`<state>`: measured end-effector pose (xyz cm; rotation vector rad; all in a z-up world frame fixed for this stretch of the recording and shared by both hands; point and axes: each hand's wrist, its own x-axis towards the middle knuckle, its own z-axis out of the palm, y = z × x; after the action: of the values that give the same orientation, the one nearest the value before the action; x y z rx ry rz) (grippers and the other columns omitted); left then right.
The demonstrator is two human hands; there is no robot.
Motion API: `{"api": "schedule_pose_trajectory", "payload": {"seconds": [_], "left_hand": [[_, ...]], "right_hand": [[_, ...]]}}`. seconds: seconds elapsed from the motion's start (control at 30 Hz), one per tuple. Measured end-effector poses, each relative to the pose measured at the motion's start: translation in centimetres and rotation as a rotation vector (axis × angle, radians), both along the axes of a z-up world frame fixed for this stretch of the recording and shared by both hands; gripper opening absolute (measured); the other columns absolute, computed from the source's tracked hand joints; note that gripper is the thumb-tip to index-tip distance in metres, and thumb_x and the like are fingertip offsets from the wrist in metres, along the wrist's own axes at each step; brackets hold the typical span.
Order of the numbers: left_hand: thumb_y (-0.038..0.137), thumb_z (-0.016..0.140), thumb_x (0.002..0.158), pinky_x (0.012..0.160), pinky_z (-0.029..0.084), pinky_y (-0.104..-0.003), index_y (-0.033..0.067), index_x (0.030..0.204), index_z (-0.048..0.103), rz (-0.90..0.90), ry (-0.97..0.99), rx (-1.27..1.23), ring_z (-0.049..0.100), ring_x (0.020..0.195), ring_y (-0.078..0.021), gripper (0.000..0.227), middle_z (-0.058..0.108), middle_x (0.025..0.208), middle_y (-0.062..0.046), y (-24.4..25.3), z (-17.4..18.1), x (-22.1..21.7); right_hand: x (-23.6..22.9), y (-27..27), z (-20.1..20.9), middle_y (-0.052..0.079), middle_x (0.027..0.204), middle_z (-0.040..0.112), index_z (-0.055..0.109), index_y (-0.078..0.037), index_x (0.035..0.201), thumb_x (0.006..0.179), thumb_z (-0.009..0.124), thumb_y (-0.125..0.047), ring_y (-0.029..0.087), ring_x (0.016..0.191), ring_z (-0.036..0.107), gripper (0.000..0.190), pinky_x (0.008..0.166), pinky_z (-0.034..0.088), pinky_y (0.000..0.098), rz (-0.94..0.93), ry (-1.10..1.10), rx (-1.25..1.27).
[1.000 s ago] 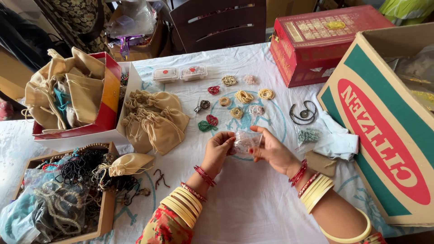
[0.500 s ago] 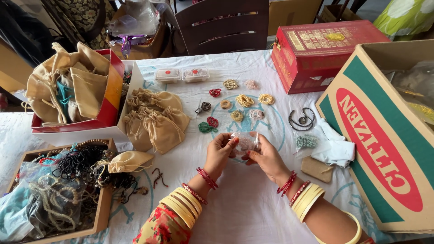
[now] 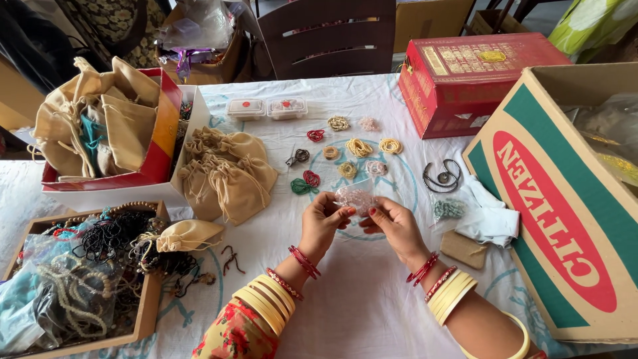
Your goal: The person picks small jewelry items from a table, places them into clear plastic bags, and then transfers the bags into small beige cloth pouches. The person repeats this process for several items, handling them one at a time.
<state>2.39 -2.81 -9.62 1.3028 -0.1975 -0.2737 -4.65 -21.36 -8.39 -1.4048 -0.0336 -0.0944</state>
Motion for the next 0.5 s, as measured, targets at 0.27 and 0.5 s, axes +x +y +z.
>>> {"api": "schedule_pose_trajectory", "payload": {"seconds": [0.27,0.5], "left_hand": [[0.012,0.08,0.088,0.048,0.048,-0.023,0.0072,0.097,0.059,-0.044,-0.018,-0.081,0.064,0.057,-0.009,0.023,0.068,0.071,-0.001,0.5,-0.5,0.6],[0.015,0.083,0.087,0.056,0.054,-0.024,0.0071,0.096,0.062,-0.105,-0.221,0.174,0.063,0.067,-0.0066,0.024,0.069,0.076,0.0,0.2,0.6,-0.5]], "right_hand": [[-0.6,0.4,3.0,0.004,0.104,0.073,0.063,-0.003,0.121,0.095,0.065,-0.023,0.015,0.094,0.072,0.033,0.076,0.058,0.032,0.046,0.072,0.0],[0.2,-1.0,-0.2,0.006,0.094,0.07,0.066,0.001,0.113,0.095,0.073,-0.009,0.015,0.083,0.069,0.021,0.07,0.058,0.0306,-0.028,-0.058,0.027]]}}
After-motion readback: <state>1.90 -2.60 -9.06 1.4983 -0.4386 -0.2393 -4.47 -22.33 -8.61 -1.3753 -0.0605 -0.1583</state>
